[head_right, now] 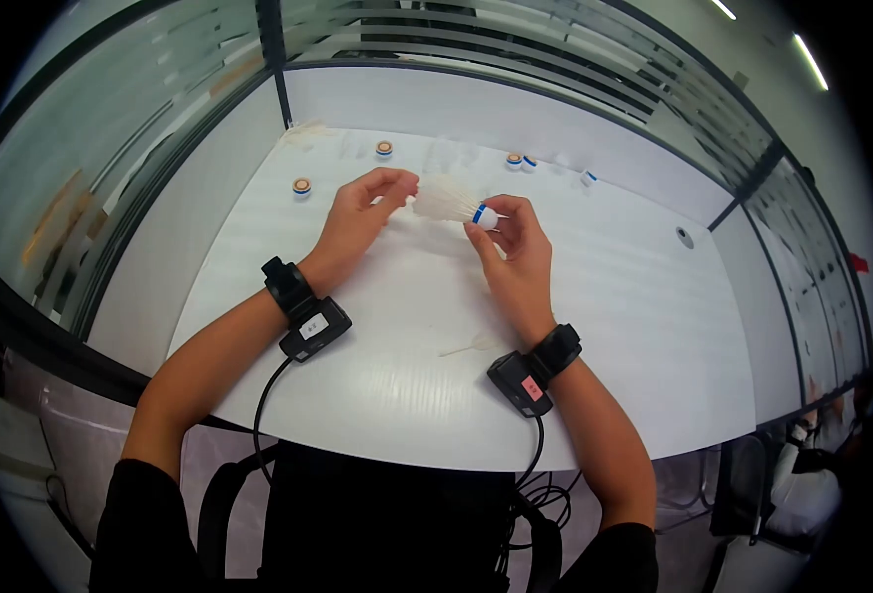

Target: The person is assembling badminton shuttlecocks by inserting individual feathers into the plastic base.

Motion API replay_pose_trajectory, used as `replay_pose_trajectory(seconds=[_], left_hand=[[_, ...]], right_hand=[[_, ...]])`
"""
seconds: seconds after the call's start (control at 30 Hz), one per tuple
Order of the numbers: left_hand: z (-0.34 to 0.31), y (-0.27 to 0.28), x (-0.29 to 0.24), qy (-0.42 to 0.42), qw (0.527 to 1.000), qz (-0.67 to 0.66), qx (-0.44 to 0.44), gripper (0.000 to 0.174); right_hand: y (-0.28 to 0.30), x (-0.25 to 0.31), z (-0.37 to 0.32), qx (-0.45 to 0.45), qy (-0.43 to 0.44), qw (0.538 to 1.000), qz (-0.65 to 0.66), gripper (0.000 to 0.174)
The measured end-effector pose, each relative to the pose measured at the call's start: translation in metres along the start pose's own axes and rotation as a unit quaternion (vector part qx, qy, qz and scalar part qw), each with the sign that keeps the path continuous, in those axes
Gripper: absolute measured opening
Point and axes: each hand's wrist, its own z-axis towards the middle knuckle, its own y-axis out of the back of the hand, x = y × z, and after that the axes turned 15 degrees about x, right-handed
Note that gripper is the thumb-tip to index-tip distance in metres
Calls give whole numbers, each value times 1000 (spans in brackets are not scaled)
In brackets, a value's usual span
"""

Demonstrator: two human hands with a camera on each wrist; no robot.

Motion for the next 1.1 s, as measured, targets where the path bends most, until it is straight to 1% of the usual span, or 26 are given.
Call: replay_pose_trajectory(seconds=[0.07, 0.1, 0.17, 0.23, 0.33, 0.37, 0.4, 0.47, 0.5, 0.6, 0.7, 0.8, 0.97, 1.1], left_hand=[[-7, -5, -6, -14, 999, 26, 27, 46], [-10, -2, -11, -1, 997, 34, 68, 61], [-10, 2, -8, -14, 997, 41, 66, 61], [-8, 2, -6, -27, 996, 47, 66, 60], [-6, 4, -4, 0, 999, 22, 44, 56], [-5, 5, -4, -5, 999, 37, 29, 51], [-4, 4, -5, -9, 1000, 10, 16, 51], [-5, 2, -4, -15, 999, -44, -13, 49], [-5, 3, -5, -12, 999, -47, -17, 49], [-4, 0, -8, -1, 989, -143, -36, 53], [-6, -4, -6, -14, 999, -11, 40, 58], [-8, -3, -6, -16, 997, 24, 70, 61], [-9, -1, -11, 10, 998, 13, 56, 60], [-7, -2, -10, 14, 999, -31, 33, 56]], right_hand=[[-3, 0, -2, 27, 6, 1000, 13, 30], [-3, -1, -2, 45, 9, 999, 15, 30], [-2, 0, -2, 64, 12, 998, 2, 30], [-2, 2, -1, 60, 20, 998, -11, 29], [-3, 7, -2, 47, 23, 998, -43, 27], [-2, 5, -1, 43, 28, 998, -46, 27], [-2, 4, -1, 40, 40, 998, -43, 27], [-1, 3, -1, 38, 30, 998, -40, 27], [-2, 3, -1, 34, 26, 998, -45, 27], [-2, 4, -1, 27, 22, 998, -52, 28], [-2, 1, -2, 40, 31, 998, -49, 27], [-1, 3, -1, 55, 42, 995, -65, 27], [-2, 7, -2, 52, 33, 994, -85, 27], [-2, 7, -1, 43, 56, 993, -95, 28]])
